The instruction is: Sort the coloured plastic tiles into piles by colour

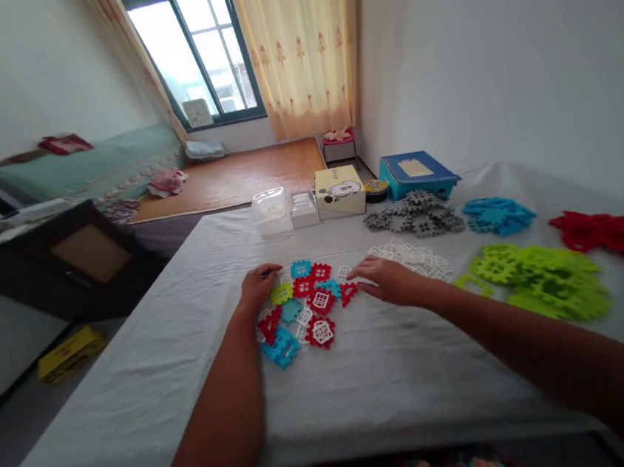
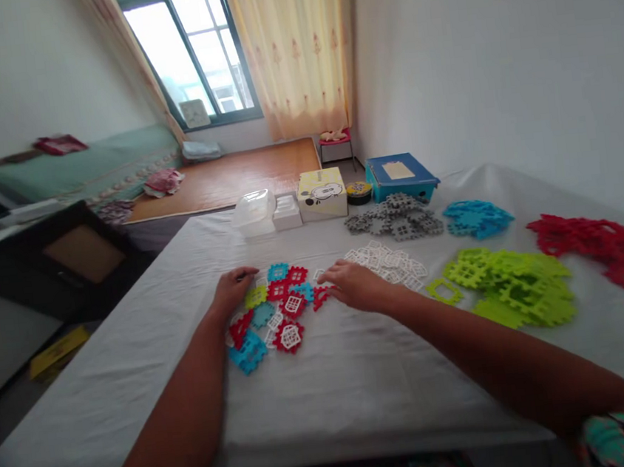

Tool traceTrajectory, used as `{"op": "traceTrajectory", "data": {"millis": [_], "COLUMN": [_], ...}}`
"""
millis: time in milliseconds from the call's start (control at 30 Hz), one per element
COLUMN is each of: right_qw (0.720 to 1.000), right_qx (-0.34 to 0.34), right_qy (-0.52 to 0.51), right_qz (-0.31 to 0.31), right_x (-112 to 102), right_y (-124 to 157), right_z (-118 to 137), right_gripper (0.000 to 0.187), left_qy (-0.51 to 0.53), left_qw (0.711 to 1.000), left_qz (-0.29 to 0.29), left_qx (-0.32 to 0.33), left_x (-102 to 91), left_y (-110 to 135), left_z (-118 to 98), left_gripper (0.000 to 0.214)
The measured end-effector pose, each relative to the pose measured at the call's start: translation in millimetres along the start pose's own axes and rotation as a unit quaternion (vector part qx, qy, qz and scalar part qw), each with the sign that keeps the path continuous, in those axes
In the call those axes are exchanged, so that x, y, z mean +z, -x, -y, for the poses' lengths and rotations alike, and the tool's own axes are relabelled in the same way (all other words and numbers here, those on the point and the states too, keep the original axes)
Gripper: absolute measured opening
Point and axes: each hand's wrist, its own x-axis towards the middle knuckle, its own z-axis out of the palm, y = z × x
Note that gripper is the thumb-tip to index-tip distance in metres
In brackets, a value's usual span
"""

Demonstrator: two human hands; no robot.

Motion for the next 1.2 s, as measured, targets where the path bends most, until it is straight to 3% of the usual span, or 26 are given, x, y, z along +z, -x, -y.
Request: {"op": "traceTrajectory", "data": {"millis": [133, 300, 400, 567, 667, 733, 800, 900, 1000, 1067, 1133, 1200], "right_qw": [0.998, 0.996, 0.997, 0.995, 0.987, 0.985, 0.984, 0.965, 0.885, 0.833, 0.811, 0.812], "right_qx": [0.002, 0.04, 0.048, 0.031, 0.019, 0.035, 0.07, 0.172, 0.35, 0.454, 0.513, 0.501], "right_qy": [0.042, 0.037, 0.025, 0.086, 0.158, 0.171, 0.159, 0.153, 0.217, 0.237, 0.23, 0.252], "right_qz": [0.052, 0.066, 0.059, 0.035, 0.026, 0.01, -0.027, -0.128, -0.218, -0.209, -0.162, -0.163], "right_x": [39, 51, 54, 38, 16, -4, -29, -80, -129, -150, -157, -152], "right_y": [-33, -40, -40, -34, -20, -6, 13, 54, 108, 140, 157, 153], "right_z": [13, 3, 1, 19, 31, 25, 2, -62, -139, -184, -216, -227], "right_gripper": [0.034, 0.048, 0.044, 0.047, 0.047, 0.046, 0.046, 0.044, 0.038, 0.041, 0.042, 0.04], "left_qy": [0.005, -0.002, -0.007, -0.006, -0.01, -0.014, -0.02, -0.026, -0.031, -0.028, -0.018, -0.005], "left_qw": [1.0, 1.0, 1.0, 1.0, 1.0, 1.0, 1.0, 0.999, 0.999, 1.0, 1.0, 1.0], "left_qz": [0.0, 0.002, 0.001, 0.006, 0.01, 0.009, 0.01, 0.02, 0.01, -0.004, -0.01, -0.011], "left_qx": [0.008, 0.012, 0.007, 0.012, 0.011, 0.005, -0.002, -0.011, -0.017, -0.01, -0.004, -0.004], "left_x": [-0.3, 0.5, 1.5, -0.9, -4.5, -7.0, -9.3, -11.5, -11.5, -10.4, -8.5, -6.1], "left_y": [2, 1, -1, -1, -2, -3, -3, -5, -5, -3, -1, 0], "left_z": [0, 0, 0, 2, 1, 0, -2, -4, -5, -7, -7, -6], "left_gripper": [0.031, 0.031, 0.031, 0.032, 0.035, 0.036, 0.037, 0.039, 0.038, 0.037, 0.036, 0.035]}}
